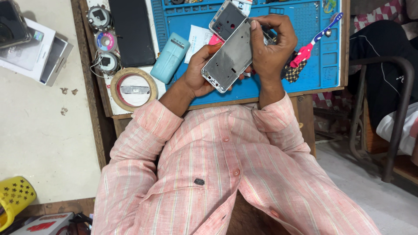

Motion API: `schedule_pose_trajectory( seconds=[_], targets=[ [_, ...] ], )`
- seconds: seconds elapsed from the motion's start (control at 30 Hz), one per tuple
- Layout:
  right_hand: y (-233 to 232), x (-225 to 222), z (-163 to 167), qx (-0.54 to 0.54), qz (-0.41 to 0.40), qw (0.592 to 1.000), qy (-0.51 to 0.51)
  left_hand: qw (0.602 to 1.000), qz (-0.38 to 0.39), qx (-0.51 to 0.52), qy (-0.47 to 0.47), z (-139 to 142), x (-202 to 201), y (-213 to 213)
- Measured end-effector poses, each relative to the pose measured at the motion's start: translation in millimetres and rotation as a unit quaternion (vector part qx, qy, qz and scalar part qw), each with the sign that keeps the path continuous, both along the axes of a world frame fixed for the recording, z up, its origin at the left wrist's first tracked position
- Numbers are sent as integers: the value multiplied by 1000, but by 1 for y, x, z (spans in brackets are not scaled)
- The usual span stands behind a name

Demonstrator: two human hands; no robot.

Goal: The person disassembles a smartphone at a repair bench, prying off the back cover and working on the internal components by hand. They then pick up a pink phone case, fit it onto a phone, and press it into place on the work mat.

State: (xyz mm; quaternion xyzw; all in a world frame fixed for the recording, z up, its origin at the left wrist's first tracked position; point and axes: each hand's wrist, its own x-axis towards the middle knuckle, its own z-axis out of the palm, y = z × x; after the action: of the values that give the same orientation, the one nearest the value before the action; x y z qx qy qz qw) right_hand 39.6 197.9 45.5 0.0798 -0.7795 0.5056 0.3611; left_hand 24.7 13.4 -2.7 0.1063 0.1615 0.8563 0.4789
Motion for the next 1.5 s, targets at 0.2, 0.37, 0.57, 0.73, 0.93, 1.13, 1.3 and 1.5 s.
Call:
schedule_pose_trajectory(
  seconds=[0.2, 0.37, 0.57, 0.73, 0.93, 1.13, 1.3, 1.5],
  targets=[
    [-12, 7, 17, 133, -6, 991, 23, 999, 23, 19, 30, -14, -3, 2],
    [-45, 28, 27, 204, 103, 973, 26, 996, 59, 38, -53, -27, -8, 3],
    [-57, 23, 18, 160, 114, 980, 11, 994, 94, 27, -54, -31, -12, 6],
    [-50, 19, 11, 151, 77, 985, 15, 994, 98, 34, -45, -29, -11, 8],
    [-54, 19, 12, 120, 120, 985, -20, 992, 115, 13, -59, -27, -11, 6],
    [-60, 21, 15, 219, 115, 966, 71, 991, 109, 29, -66, -27, -12, 4],
    [-57, 17, 5, 100, 172, 980, 18, 989, 130, 2, -71, -27, -12, 3],
    [-41, 11, 0, 86, 252, 964, -8, 991, 130, -6, -43, -27, -13, 4]
  ],
)
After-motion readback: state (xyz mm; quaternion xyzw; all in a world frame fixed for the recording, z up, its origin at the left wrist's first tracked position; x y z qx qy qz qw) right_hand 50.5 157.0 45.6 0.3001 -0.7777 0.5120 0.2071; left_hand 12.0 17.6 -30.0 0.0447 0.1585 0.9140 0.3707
